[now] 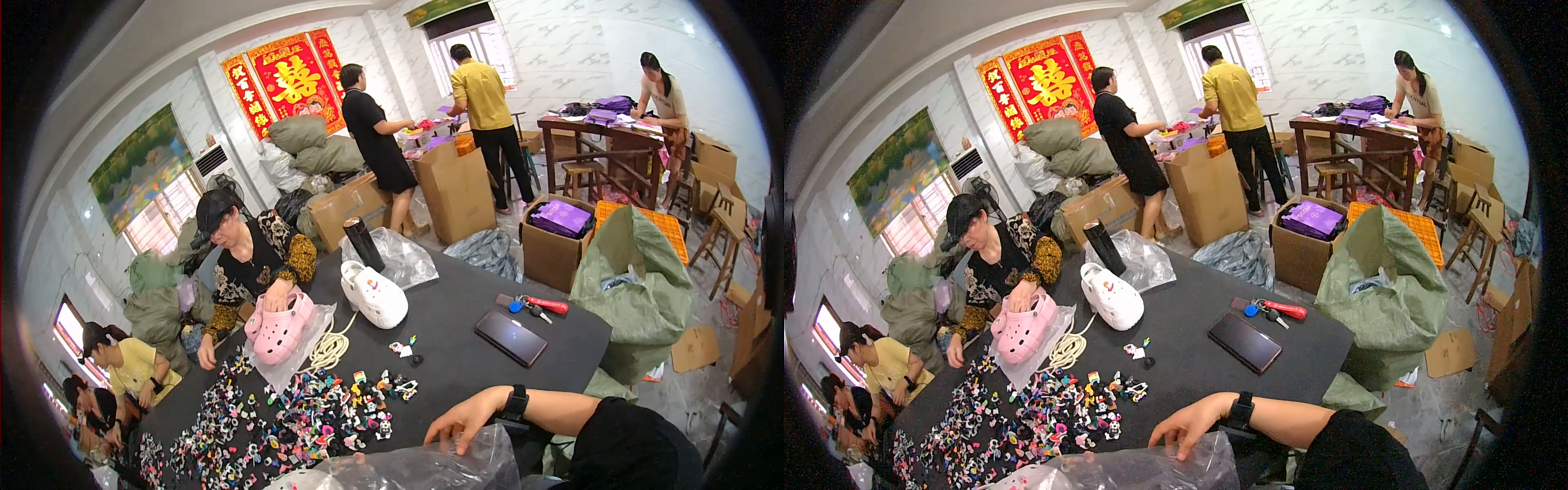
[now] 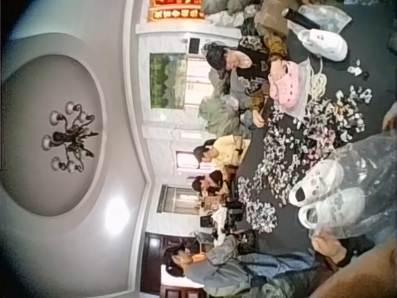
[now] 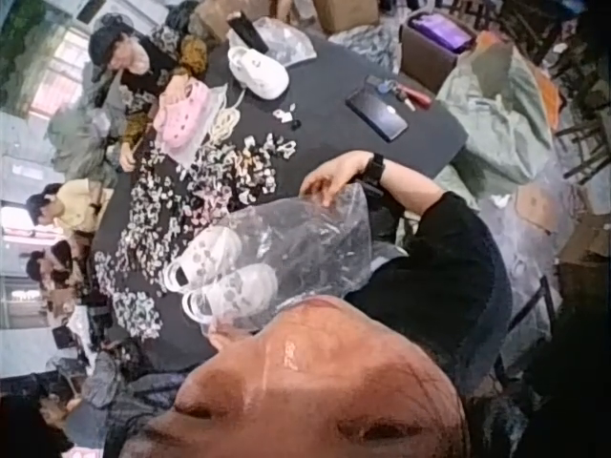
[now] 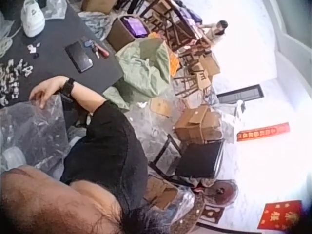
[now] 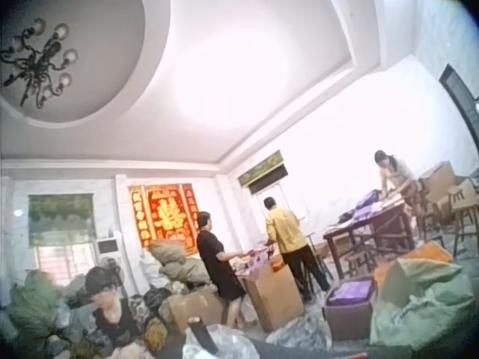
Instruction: The recorder is assembling decorative plastic charms into foam clog shoes and then placing the shoes into plastic bags.
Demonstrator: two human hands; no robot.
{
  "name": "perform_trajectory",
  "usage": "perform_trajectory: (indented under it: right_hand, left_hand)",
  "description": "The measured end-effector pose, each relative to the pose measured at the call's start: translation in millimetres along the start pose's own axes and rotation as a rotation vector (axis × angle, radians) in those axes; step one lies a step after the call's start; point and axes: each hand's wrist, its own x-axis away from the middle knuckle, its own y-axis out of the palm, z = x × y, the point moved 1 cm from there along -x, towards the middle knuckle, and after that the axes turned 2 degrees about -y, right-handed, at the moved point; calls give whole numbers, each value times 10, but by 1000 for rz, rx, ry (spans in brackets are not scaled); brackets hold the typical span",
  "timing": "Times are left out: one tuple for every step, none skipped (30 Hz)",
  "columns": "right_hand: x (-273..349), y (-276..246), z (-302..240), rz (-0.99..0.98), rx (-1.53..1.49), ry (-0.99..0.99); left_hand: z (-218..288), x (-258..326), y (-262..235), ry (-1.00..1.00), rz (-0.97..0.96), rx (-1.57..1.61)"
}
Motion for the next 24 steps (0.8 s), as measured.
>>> perform_trajectory:
  right_hand:
    - [-3, 0, -4, -1, -2, 0]
    - [1, -9, -26, 62, 42, -73]
    - [15, -19, -53, 126, 86, -146]
    - [39, -31, -86, 122, 81, -147]
    - [90, -69, -149, 299, -11, -195]
    - [136, -109, -191, 476, -104, -241]
    - [168, -150, -205, 565, -73, -308]
    - [197, -161, -242, 578, -149, -333]
    - [214, -170, -265, 600, -153, -305]
    - [243, -156, -287, 630, -154, -277]
    - [255, -161, -278, 636, -154, -277]
    - [266, -188, -258, 705, -89, -283]
    - [265, -210, -241, 770, -25, -290]
    - [275, -210, -243, 771, -26, -290]
    - [313, -220, -259, 902, 194, -256]
    - [360, -225, -277, 1027, 417, -216]
    - [427, -192, -299, 1075, 564, -204]
    - [516, -178, -310, 1081, 561, -207]
    - [626, -103, -329, 1126, 747, -196]
    - [734, -45, -345, 1167, 935, -181]
    - [832, 13, -334, 1203, 991, -97]
    - [938, 80, -328, 1230, 1038, -21]
    - [1044, 147, -330, 1274, 1127, 85]
    - [1143, 221, -312, 1311, 1216, 194]
  left_hand:
    - [6, 4, -7, 1, -1, -1]
    - [12, 5, -10, 3, -2, -2]
    - [18, 4, -11, 4, -5, -2]
    - [20, 14, -26, 6, -3, -7]
    - [23, 22, -38, 8, -2, -11]
    - [27, 30, -50, 10, -1, -16]
    - [29, 36, -52, 12, -2, -17]
    - [31, 44, -54, 14, -2, -19]
    - [34, 54, -60, 17, -1, -22]
    - [66, 51, -36, 18, -8, -19]
    - [136, 78, -76, 20, -13, -17]
    - [216, 92, -17, 20, -18, -16]
    - [353, 125, 94, -26, -63, -27]
    - [416, 142, 165, -72, -109, -37]
    - [312, 106, 137, -52, -152, -135]
    - [320, 110, 139, -53, -156, -135]
    - [340, 121, 143, -46, -187, -148]
    - [373, 118, 179, -33, -217, -163]
    - [350, 108, 150, -34, -225, -161]
    - [293, 90, 99, -68, -191, -193]
    - [250, 80, 39, -102, -159, -229]
    - [247, 98, 16, -104, -171, -231]
    - [256, 93, 20, -100, -169, -207]
    - [268, 94, 15, -98, -165, -183]
